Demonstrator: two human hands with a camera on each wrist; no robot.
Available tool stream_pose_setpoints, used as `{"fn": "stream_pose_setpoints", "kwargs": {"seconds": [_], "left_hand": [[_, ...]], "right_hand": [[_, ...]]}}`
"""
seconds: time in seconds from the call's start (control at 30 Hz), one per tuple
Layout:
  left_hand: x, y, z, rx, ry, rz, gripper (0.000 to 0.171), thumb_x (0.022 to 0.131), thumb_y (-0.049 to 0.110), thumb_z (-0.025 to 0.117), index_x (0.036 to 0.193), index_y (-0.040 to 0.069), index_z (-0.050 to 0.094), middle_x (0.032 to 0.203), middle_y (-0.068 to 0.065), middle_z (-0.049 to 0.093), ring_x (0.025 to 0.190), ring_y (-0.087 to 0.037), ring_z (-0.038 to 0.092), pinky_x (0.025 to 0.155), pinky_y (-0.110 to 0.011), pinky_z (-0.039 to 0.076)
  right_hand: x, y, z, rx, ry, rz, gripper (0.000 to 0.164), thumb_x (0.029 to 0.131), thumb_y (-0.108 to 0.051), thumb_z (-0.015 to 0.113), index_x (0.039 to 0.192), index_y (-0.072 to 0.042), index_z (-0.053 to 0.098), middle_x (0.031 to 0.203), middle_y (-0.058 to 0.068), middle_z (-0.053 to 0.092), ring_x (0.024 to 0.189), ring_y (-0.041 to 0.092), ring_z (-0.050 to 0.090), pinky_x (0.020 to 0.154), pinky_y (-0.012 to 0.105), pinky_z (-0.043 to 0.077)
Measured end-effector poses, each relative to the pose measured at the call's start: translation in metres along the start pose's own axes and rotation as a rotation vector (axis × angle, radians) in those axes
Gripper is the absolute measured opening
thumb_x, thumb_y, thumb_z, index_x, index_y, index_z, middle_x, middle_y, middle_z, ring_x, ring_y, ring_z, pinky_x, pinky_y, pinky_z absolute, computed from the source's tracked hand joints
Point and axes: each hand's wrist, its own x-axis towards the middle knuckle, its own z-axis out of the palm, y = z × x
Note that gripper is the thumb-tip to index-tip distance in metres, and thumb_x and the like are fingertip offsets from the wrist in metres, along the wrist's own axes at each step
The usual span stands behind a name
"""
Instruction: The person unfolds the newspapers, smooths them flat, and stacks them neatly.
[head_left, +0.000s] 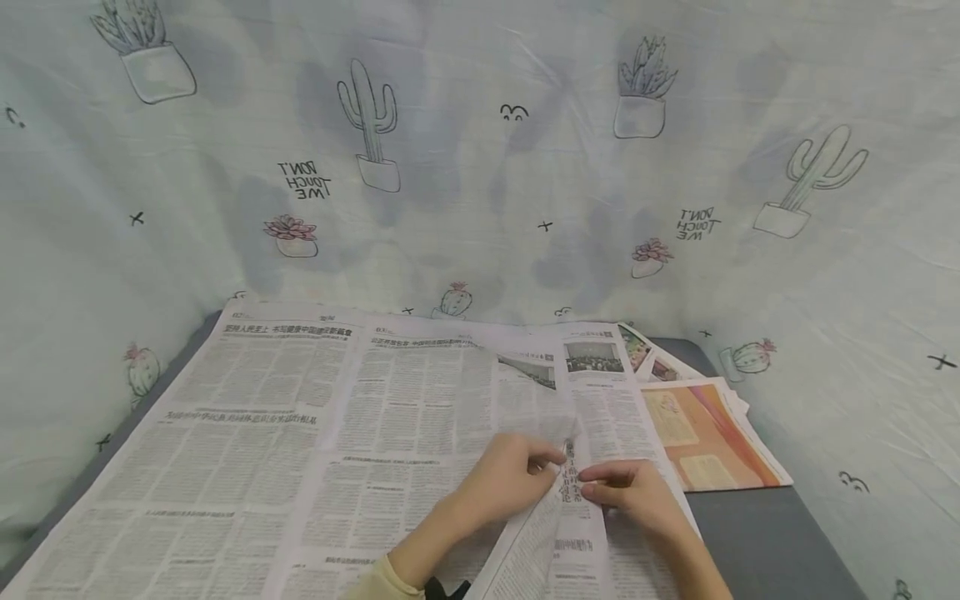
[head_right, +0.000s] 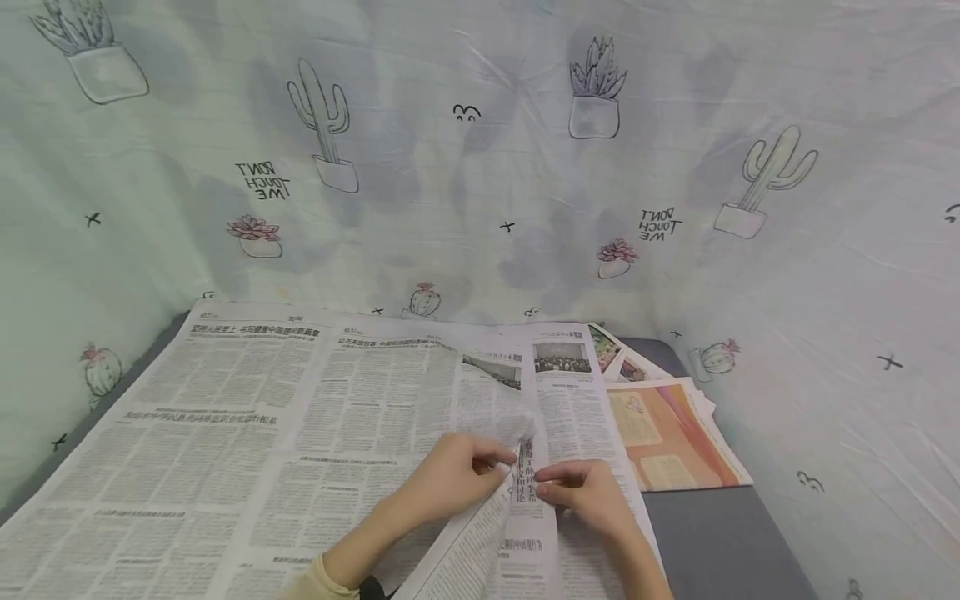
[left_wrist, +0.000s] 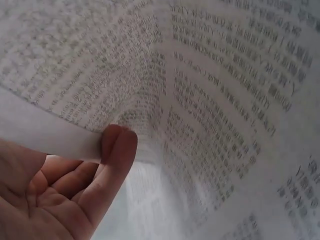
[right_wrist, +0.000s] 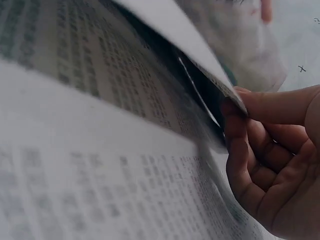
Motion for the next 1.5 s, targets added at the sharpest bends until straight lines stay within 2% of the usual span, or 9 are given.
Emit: {"fn": "stream_pose_setpoints", "kwargs": {"seconds": [0.17,0.3,0.5,0.63,0.8,1.07,1.17,1.37,1.5], "left_hand": [[-0.005,0.017,-0.034,-0.051,0.027,-0.026,0.024,0.085,0.003,0.068,0.107,0.008,0.076,0.100,0.004,0.071,0.081,-0.005,0.061,0.075,-0.024,0.052],[-0.017,0.021,-0.073,-0.090,0.062,-0.038,0.022,0.087,0.009,0.071,0.109,0.011,0.076,0.102,0.003,0.071,0.084,-0.009,0.064,0.076,-0.028,0.053],[-0.055,0.010,-0.139,-0.142,0.161,-0.091,0.028,0.092,0.020,0.072,0.118,0.011,0.072,0.112,-0.003,0.070,0.093,-0.016,0.067,0.078,-0.029,0.055],[-0.084,-0.003,-0.173,-0.094,0.235,-0.170,0.033,0.093,0.028,0.071,0.122,0.013,0.071,0.108,-0.002,0.071,0.091,-0.018,0.067,0.073,-0.030,0.055],[-0.115,-0.027,-0.204,-0.033,0.290,-0.228,0.037,0.095,0.029,0.068,0.128,0.010,0.067,0.113,-0.006,0.070,0.095,-0.015,0.066,0.074,-0.030,0.056],[-0.169,-0.072,-0.258,-0.012,0.245,-0.359,0.045,0.098,0.031,0.063,0.137,0.007,0.058,0.127,-0.010,0.063,0.104,-0.005,0.063,0.078,-0.030,0.056],[-0.192,-0.091,-0.280,0.004,0.239,-0.405,0.047,0.099,0.031,0.062,0.139,0.008,0.056,0.128,-0.001,0.063,0.105,-0.002,0.061,0.079,-0.029,0.055],[-0.233,-0.130,-0.315,0.041,0.302,-0.517,0.044,0.099,0.031,0.062,0.139,0.012,0.058,0.116,0.023,0.061,0.097,0.010,0.057,0.072,-0.025,0.056],[-0.256,-0.156,-0.331,0.097,0.320,-0.611,0.046,0.098,0.038,0.061,0.137,0.014,0.061,0.112,0.021,0.059,0.090,0.010,0.056,0.067,-0.027,0.055]], "right_hand": [[-0.001,0.001,-0.007,0.014,0.072,0.047,0.025,0.082,-0.008,0.078,0.102,0.006,0.074,0.094,0.014,0.072,0.079,0.023,0.068,0.068,0.030,0.055],[-0.002,0.000,-0.015,0.034,0.168,0.126,0.025,0.081,-0.006,0.079,0.103,0.004,0.074,0.092,0.014,0.072,0.078,0.025,0.068,0.066,0.031,0.054],[-0.004,0.000,-0.027,0.044,0.216,0.177,0.027,0.083,-0.007,0.078,0.107,0.004,0.073,0.092,0.012,0.071,0.079,0.023,0.066,0.066,0.031,0.053],[-0.004,0.001,-0.035,0.036,0.219,0.187,0.027,0.084,-0.007,0.076,0.108,0.004,0.073,0.093,0.011,0.071,0.079,0.022,0.065,0.066,0.031,0.052],[-0.004,0.002,-0.042,0.048,0.217,0.198,0.027,0.084,-0.007,0.076,0.109,0.004,0.072,0.097,0.009,0.070,0.080,0.020,0.064,0.066,0.030,0.052],[-0.004,0.015,-0.061,0.030,0.171,0.116,0.028,0.085,-0.003,0.075,0.108,0.011,0.070,0.103,0.007,0.067,0.077,0.018,0.064,0.063,0.030,0.053],[-0.007,0.024,-0.078,0.014,0.148,0.114,0.028,0.085,-0.004,0.075,0.108,0.012,0.070,0.102,0.006,0.067,0.078,0.018,0.064,0.063,0.030,0.052],[-0.016,0.035,-0.110,-0.034,0.163,0.219,0.028,0.087,-0.013,0.076,0.110,0.001,0.073,0.104,-0.003,0.066,0.086,0.018,0.059,0.068,0.031,0.050],[-0.017,0.039,-0.120,-0.031,0.160,0.238,0.028,0.087,-0.015,0.076,0.110,0.000,0.074,0.102,-0.010,0.067,0.086,0.016,0.058,0.068,0.031,0.050]]}}
